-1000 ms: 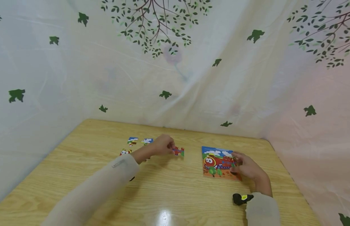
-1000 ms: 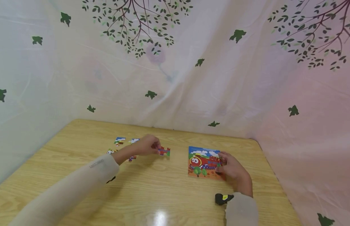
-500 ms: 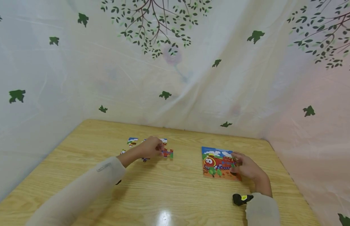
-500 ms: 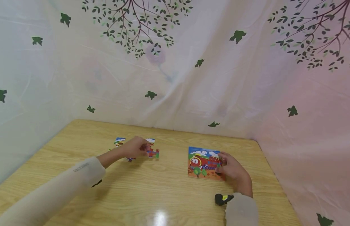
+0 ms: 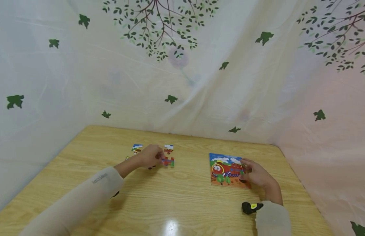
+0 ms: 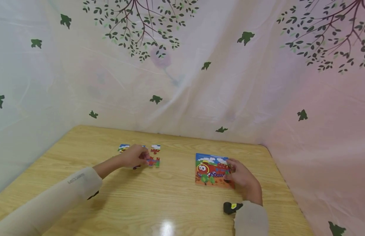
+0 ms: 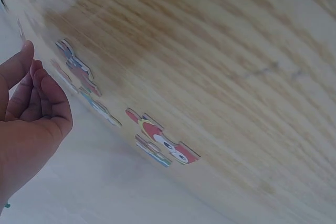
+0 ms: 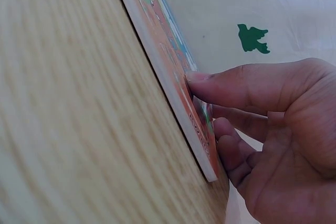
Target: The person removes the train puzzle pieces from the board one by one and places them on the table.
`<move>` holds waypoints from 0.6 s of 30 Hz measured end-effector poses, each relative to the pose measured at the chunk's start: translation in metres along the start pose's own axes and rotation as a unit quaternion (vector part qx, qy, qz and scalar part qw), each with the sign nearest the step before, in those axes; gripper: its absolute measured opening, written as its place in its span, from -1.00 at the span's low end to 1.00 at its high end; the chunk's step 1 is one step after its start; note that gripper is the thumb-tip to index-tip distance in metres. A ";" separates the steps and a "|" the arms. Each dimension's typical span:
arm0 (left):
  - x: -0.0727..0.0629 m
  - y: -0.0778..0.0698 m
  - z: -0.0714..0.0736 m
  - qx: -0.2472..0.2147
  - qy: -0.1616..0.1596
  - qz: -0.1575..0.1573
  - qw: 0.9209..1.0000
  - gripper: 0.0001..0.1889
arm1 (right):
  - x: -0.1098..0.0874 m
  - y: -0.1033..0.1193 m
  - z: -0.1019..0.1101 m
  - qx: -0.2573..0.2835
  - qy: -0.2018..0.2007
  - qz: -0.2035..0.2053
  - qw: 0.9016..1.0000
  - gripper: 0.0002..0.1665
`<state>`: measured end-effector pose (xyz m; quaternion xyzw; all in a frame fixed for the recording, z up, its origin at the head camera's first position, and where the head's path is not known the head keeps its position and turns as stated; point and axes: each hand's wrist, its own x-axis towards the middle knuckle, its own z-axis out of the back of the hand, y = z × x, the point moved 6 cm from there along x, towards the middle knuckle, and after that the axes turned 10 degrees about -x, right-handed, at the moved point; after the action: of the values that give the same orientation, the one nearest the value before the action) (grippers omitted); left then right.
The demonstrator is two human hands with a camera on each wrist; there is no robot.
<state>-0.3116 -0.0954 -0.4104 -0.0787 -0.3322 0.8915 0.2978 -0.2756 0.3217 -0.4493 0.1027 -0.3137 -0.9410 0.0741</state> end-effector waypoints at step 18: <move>0.000 0.011 -0.001 -0.004 0.014 0.027 1.000 -0.89 | 0.000 0.000 0.000 0.000 0.001 0.000 1.000 -0.04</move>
<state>-0.3163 -0.1016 -0.4186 -0.1015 -0.3292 0.8966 0.2781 -0.2760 0.3215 -0.4497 0.1037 -0.3137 -0.9409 0.0741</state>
